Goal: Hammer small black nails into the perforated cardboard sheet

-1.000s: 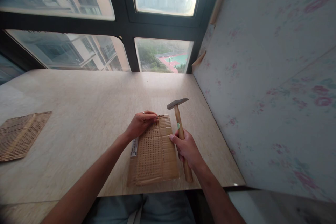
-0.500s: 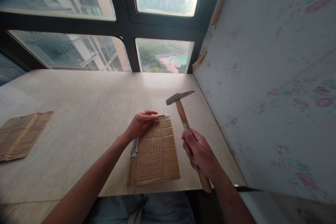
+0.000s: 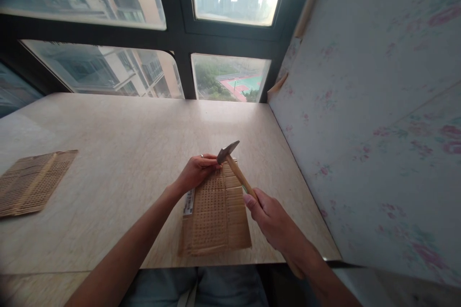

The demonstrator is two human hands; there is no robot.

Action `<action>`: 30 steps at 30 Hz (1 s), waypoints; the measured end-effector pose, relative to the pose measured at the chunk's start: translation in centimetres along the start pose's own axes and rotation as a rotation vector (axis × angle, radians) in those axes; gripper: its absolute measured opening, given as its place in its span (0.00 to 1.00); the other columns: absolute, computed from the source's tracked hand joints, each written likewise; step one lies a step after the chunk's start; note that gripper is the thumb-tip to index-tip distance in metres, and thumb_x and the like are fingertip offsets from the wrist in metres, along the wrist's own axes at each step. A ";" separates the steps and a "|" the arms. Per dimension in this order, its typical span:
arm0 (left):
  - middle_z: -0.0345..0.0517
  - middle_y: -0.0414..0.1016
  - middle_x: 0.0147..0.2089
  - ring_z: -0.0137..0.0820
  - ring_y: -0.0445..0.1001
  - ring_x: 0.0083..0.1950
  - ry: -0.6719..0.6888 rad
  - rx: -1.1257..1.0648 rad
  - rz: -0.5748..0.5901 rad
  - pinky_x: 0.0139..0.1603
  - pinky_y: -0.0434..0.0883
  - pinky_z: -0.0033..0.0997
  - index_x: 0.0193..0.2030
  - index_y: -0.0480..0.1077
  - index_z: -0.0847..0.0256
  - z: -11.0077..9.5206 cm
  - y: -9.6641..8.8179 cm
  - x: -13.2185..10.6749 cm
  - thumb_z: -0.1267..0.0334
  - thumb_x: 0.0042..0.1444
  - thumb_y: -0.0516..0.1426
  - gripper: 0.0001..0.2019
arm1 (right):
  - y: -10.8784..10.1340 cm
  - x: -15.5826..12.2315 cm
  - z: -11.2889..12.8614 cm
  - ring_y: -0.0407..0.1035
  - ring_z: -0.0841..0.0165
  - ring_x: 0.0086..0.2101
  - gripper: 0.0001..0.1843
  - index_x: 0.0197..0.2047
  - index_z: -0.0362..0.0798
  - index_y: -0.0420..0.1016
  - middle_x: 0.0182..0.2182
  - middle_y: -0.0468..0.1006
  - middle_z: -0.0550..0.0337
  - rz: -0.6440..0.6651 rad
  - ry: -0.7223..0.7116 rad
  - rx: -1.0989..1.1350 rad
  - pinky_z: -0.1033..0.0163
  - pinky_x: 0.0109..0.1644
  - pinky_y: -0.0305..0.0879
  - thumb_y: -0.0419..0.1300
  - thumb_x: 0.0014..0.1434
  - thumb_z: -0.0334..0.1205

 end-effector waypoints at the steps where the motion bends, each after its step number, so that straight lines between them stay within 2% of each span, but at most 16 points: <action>1: 0.46 0.82 0.44 0.32 0.79 0.41 0.000 -0.001 0.000 0.43 0.74 0.30 0.39 0.82 0.55 0.0 0.0 0.0 0.62 0.60 0.59 0.09 | -0.1 0.0 0.0 0.49 0.77 0.15 0.22 0.28 0.50 0.61 0.19 0.61 0.68 -0.007 -0.005 -0.008 0.70 0.13 0.41 0.52 0.64 0.60; 3: 0.45 0.82 0.44 0.32 0.79 0.42 -0.001 0.003 0.000 0.44 0.75 0.31 0.40 0.82 0.55 0.0 0.1 0.0 0.63 0.60 0.58 0.09 | -0.1 -0.1 0.0 0.49 0.77 0.15 0.22 0.28 0.50 0.61 0.19 0.61 0.68 -0.006 -0.003 -0.012 0.70 0.13 0.40 0.53 0.63 0.60; 8: 0.46 0.82 0.42 0.31 0.79 0.39 -0.022 0.036 -0.017 0.42 0.74 0.30 0.35 0.82 0.57 0.1 0.0 0.0 0.63 0.59 0.60 0.08 | -0.1 -0.1 0.4 0.47 0.77 0.15 0.23 0.28 0.51 0.60 0.17 0.58 0.69 -0.020 -0.013 0.035 0.70 0.13 0.40 0.52 0.63 0.60; 13: 0.45 0.83 0.43 0.31 0.79 0.40 0.003 0.027 0.004 0.42 0.74 0.30 0.36 0.82 0.56 0.2 0.1 0.0 0.65 0.59 0.60 0.07 | 0.3 0.2 0.4 0.49 0.77 0.14 0.22 0.28 0.51 0.60 0.18 0.59 0.69 0.024 0.005 -0.051 0.70 0.13 0.41 0.51 0.64 0.60; 17: 0.46 0.83 0.42 0.31 0.79 0.40 -0.008 0.019 -0.016 0.42 0.75 0.30 0.36 0.82 0.56 0.5 0.1 0.0 0.65 0.58 0.61 0.07 | 0.2 0.1 0.2 0.46 0.77 0.13 0.22 0.28 0.52 0.59 0.15 0.56 0.71 0.000 0.020 0.019 0.69 0.13 0.40 0.49 0.65 0.60; 20: 0.46 0.83 0.43 0.32 0.80 0.39 -0.012 0.004 -0.040 0.42 0.76 0.31 0.37 0.82 0.56 0.7 -0.1 0.0 0.65 0.57 0.61 0.06 | 0.1 0.1 0.0 0.46 0.78 0.13 0.22 0.28 0.51 0.59 0.16 0.59 0.70 -0.015 0.031 0.040 0.70 0.13 0.39 0.52 0.63 0.60; 24: 0.46 0.83 0.43 0.32 0.80 0.40 0.000 0.013 -0.012 0.44 0.76 0.32 0.38 0.82 0.55 0.8 0.2 0.0 0.65 0.58 0.61 0.07 | 0.1 0.2 -0.4 0.46 0.78 0.13 0.22 0.27 0.51 0.59 0.17 0.59 0.70 0.000 0.059 0.022 0.70 0.13 0.39 0.54 0.63 0.59; 27: 0.46 0.83 0.43 0.32 0.80 0.40 -0.008 0.038 -0.046 0.44 0.76 0.32 0.37 0.82 0.56 0.9 -0.1 -0.1 0.65 0.57 0.61 0.06 | -0.1 0.3 -0.3 0.45 0.77 0.13 0.23 0.27 0.51 0.59 0.16 0.55 0.71 -0.028 0.033 0.069 0.70 0.13 0.39 0.53 0.63 0.60; 30: 0.46 0.83 0.43 0.32 0.80 0.40 -0.002 0.038 -0.044 0.44 0.77 0.32 0.37 0.82 0.55 0.7 -0.1 -0.1 0.65 0.57 0.61 0.06 | -0.2 0.4 -0.1 0.47 0.76 0.14 0.23 0.27 0.51 0.59 0.16 0.57 0.70 -0.035 -0.004 0.039 0.70 0.13 0.41 0.53 0.63 0.60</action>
Point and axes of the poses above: each hand's wrist, its own x-axis towards the middle knuckle, its own y-axis out of the palm, z = x × y, the point moved 7 cm from there along x, towards the middle knuckle
